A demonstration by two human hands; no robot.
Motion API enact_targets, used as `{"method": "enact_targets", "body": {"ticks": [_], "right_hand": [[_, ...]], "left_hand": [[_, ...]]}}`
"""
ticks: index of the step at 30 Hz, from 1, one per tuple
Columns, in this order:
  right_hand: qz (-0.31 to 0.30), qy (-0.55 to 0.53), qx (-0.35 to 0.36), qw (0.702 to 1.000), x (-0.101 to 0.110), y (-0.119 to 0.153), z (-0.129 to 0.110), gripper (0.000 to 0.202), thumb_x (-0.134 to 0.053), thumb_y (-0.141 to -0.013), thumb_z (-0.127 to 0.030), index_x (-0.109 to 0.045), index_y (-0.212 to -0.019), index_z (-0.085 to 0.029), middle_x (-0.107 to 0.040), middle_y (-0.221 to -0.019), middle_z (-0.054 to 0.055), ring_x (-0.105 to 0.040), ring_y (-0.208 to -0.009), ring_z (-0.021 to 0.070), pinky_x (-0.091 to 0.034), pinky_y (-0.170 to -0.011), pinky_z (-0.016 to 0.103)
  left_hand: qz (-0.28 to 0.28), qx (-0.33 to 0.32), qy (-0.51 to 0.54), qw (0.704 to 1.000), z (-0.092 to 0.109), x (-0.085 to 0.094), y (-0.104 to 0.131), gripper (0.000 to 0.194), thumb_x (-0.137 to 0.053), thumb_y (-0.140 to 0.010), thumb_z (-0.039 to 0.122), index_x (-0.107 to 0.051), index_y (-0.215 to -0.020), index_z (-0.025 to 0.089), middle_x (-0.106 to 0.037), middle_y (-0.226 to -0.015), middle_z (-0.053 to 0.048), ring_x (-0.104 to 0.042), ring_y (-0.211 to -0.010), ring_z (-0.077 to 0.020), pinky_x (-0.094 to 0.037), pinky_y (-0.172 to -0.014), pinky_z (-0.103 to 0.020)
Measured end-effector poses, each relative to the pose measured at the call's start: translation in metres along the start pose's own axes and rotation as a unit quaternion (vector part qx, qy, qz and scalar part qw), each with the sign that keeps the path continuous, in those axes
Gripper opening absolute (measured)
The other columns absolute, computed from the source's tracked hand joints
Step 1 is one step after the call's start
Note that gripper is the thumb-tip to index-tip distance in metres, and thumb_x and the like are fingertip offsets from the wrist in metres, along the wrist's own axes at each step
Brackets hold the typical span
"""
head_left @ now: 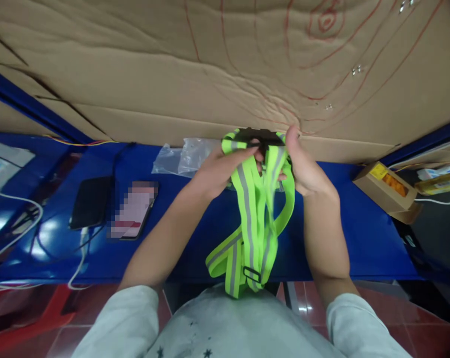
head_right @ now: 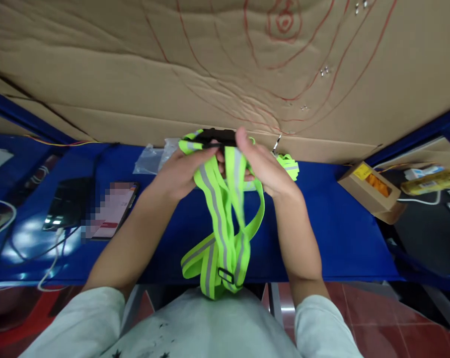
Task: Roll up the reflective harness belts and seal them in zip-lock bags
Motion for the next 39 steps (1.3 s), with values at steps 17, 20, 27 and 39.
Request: {"method": "enact_targets", "body": {"ticks": [17,20,27,39], "right_hand": [[0.006,-0.134,0.016,0.991,-0.025,0.000,0.003,0.048,-0.066,-0.090,-0.073,-0.077,-0.106,-0.028,-0.080,-0.105,0.003,-0.075,-0.117,0.0268,-0.066,-0.100,0.043],[0.039,-0.136,0.031,0.989,-0.026,0.004,0.003,0.041,-0.072,-0.090,-0.066,-0.079,-0.103,-0.028,-0.081,-0.107,0.001,-0.075,-0.119,0.0260,-0.063,-0.106,0.042],[0.057,-0.140,0.010,0.989,-0.017,0.005,0.003,0.038,-0.071,-0.094,-0.059,-0.077,-0.113,-0.028,-0.081,-0.116,0.002,-0.069,-0.131,0.0278,-0.062,-0.108,0.046],[0.069,-0.009,0.040,0.997,-0.011,0.003,0.008,0.050,-0.063,-0.093,-0.073,-0.076,-0.111,-0.029,-0.078,-0.106,0.001,-0.074,-0.117,0.0271,-0.066,-0.095,0.041]], "left_hand": [[0.057,-0.106,-0.081,0.989,0.022,0.006,0.007,0.024,-0.087,-0.082,0.039,-0.075,-0.091,0.020,-0.074,-0.089,-0.001,-0.072,-0.087,-0.0197,-0.058,-0.078,-0.031],[0.026,-0.072,-0.073,0.994,0.014,0.005,0.007,0.019,-0.083,-0.085,0.038,-0.074,-0.087,0.021,-0.073,-0.082,0.000,-0.074,-0.093,-0.0230,-0.060,-0.085,-0.035],[-0.055,-0.031,-0.076,0.995,0.018,0.000,0.007,0.038,-0.081,-0.086,0.053,-0.077,-0.105,0.020,-0.078,-0.114,-0.007,-0.069,-0.125,-0.0331,-0.053,-0.110,-0.048],[-0.087,0.026,0.037,0.995,-0.021,-0.018,0.005,0.050,-0.096,-0.071,0.038,-0.075,-0.112,0.021,-0.079,-0.119,-0.006,-0.074,-0.118,-0.0293,-0.060,-0.100,-0.039]]}}
Point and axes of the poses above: each hand's wrist, its own y-axis away from the middle knuckle, its own x-axis out of the back of the hand, z = x × y, the point moved 7 cm from there along -y, towards the middle knuckle
